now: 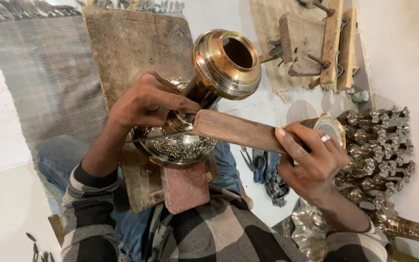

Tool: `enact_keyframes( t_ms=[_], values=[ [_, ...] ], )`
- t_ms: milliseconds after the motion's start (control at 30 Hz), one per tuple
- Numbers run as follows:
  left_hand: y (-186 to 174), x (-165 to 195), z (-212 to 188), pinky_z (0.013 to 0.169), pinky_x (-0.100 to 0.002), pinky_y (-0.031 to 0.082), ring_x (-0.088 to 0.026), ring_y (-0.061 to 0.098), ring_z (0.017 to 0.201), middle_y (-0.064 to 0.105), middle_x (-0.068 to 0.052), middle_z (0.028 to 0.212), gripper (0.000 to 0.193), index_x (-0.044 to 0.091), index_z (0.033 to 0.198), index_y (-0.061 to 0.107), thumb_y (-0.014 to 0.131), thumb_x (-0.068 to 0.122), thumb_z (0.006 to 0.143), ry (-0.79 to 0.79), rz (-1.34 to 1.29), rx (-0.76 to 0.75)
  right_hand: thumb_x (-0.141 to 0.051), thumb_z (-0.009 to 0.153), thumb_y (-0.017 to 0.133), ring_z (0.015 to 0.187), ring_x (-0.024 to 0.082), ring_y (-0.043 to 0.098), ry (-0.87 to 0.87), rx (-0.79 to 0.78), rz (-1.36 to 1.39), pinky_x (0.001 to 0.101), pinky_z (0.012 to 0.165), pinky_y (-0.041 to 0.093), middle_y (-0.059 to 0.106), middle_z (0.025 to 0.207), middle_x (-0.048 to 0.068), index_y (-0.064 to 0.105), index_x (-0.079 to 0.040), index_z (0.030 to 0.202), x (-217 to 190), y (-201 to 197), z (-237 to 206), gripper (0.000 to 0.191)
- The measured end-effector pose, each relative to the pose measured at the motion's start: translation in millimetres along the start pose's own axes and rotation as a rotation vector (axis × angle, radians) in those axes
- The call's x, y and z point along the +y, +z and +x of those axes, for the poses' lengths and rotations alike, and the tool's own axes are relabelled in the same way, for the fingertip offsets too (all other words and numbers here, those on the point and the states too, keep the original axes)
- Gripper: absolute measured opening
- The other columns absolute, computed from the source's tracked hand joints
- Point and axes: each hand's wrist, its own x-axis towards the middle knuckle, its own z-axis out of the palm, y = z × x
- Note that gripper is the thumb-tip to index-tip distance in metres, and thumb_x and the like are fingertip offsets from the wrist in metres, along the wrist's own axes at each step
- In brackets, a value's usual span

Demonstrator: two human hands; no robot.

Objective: The person sits on the floor with an ornate brass vessel resting on a wooden block on their lap. They hold a chisel against the vessel's embossed surface and strike it with a wooden mallet, repositioning the chisel around the decorative patterns to work the metal, then set the mallet down and continue tooling by hand.

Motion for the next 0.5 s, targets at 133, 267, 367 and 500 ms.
enact_keyframes(
  t_ms=[133, 267, 367, 500],
  values=[
    [1.1, -3.2, -1.7, 0.055, -0.021, 0.06, -0.001, 0.062, 0.054, 0.083, -0.006, 0.108, 0.069, 0.022, 0.14, 0.057, 0.056, -0.006, 0.077, 0.092, -0.16, 0.088, 0.006, 0.077, 0.069, 0.073, 0.014, 0.063, 0.061, 0.024, 0.177, 0.0279, 0.061, 0.051, 0.071, 0.117, 0.007, 0.06, -0.018, 0.142, -0.4, 5.0, 5.9, 0.07],
    [-2.9, -6.1, -1.2, 0.039, -0.028, 0.042, -0.007, 0.053, 0.042, 0.077, -0.004, 0.075, 0.065, 0.019, 0.12, 0.075, 0.06, -0.01, 0.063, -0.018, -0.061, -0.024, 0.007, 0.074, 0.07, 0.066, 0.012, 0.06, 0.022, -0.018, 0.001, 0.0296, 0.058, 0.048, 0.074, 0.11, 0.004, 0.067, -0.02, 0.132, -0.7, 3.9, 9.3, 0.064],
    [-4.2, -6.5, 0.6, 0.046, -0.027, 0.048, -0.007, 0.058, 0.048, 0.078, -0.005, 0.083, 0.062, 0.018, 0.126, 0.071, 0.059, -0.01, 0.071, 0.022, -0.11, 0.029, 0.005, 0.071, 0.066, 0.075, 0.019, 0.064, 0.057, 0.016, 0.203, 0.0339, 0.063, 0.052, 0.069, 0.11, 0.008, 0.062, -0.016, 0.132, -0.3, 2.3, 10.0, 0.065],
    [-7.1, -7.4, 2.5, 0.048, -0.026, 0.049, -0.008, 0.064, 0.052, 0.079, -0.007, 0.089, 0.059, 0.018, 0.127, 0.07, 0.06, -0.007, 0.075, 0.053, -0.131, 0.038, 0.01, 0.077, 0.069, 0.067, 0.011, 0.06, -0.007, 0.022, 0.009, 0.0284, 0.057, 0.048, 0.074, 0.109, 0.004, 0.068, -0.02, 0.13, 4.0, 7.4, 11.8, 0.061]
  ],
)
